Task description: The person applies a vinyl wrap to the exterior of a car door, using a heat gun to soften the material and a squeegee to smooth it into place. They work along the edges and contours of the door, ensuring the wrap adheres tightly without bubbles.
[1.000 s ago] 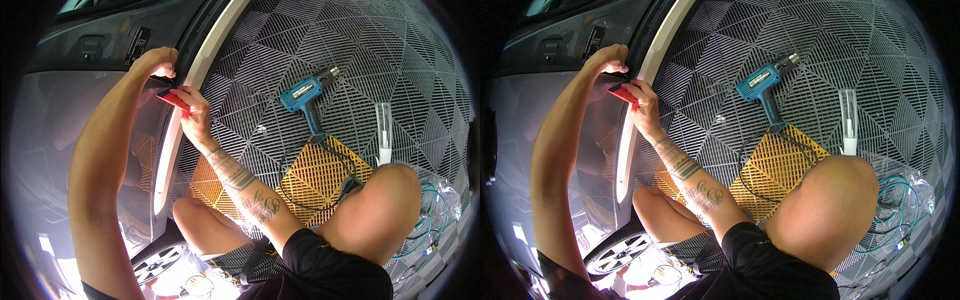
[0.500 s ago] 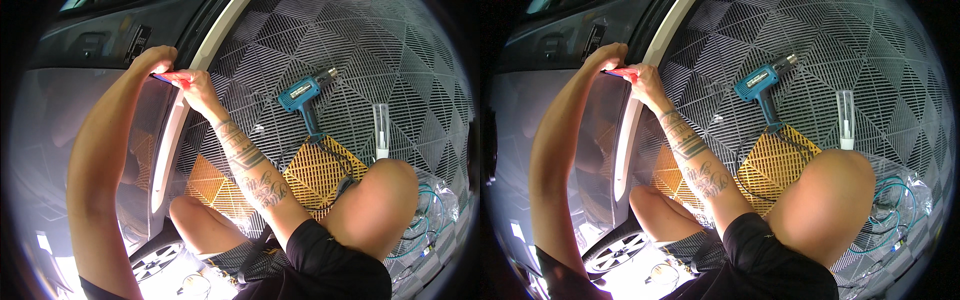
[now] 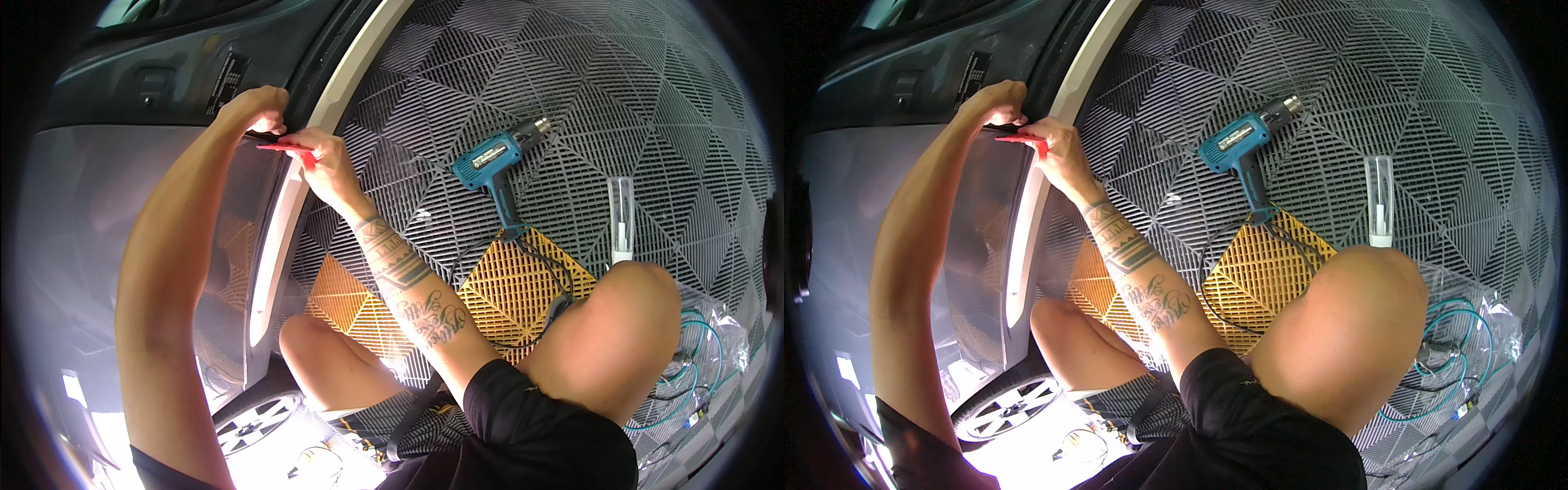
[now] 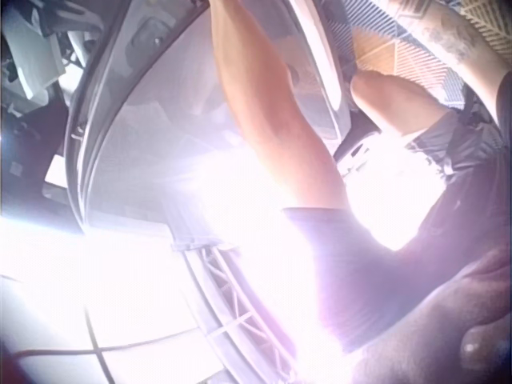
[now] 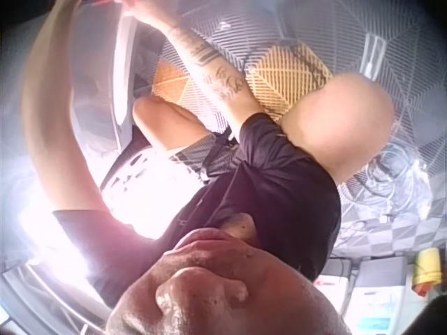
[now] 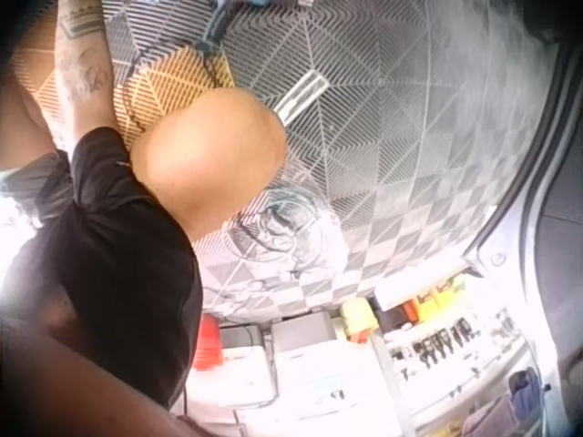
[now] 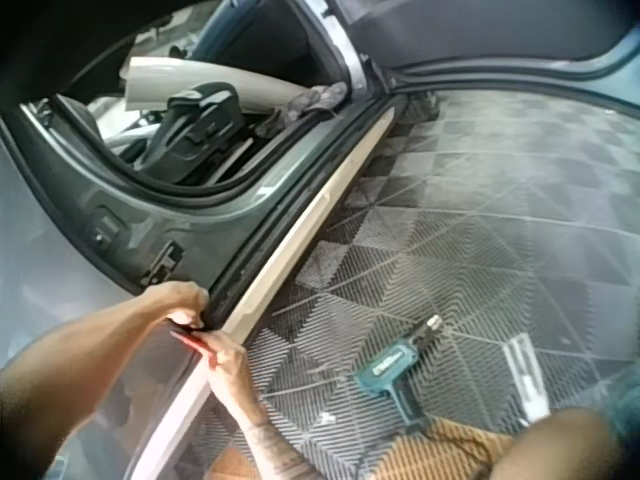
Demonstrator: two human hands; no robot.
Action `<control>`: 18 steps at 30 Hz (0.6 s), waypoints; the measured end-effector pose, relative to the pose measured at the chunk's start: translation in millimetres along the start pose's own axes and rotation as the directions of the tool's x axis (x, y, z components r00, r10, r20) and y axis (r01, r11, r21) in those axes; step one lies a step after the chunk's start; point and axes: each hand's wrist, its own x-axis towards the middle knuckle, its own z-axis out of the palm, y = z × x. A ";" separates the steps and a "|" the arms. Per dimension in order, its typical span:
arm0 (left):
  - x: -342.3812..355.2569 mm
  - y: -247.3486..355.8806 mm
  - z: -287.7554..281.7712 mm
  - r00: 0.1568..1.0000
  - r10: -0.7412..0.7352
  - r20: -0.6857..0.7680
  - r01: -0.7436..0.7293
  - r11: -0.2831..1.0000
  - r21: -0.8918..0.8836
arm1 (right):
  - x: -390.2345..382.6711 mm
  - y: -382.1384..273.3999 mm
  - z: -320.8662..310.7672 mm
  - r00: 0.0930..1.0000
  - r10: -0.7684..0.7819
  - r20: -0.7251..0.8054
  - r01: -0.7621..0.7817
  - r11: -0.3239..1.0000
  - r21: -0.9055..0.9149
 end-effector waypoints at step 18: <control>-137.3 24.7 10.2 0.217 -0.231 -0.948 -0.537 0.783 -0.314 | 37.8 10.3 -6.1 0.997 -0.038 0.069 0.059 0.943 -0.327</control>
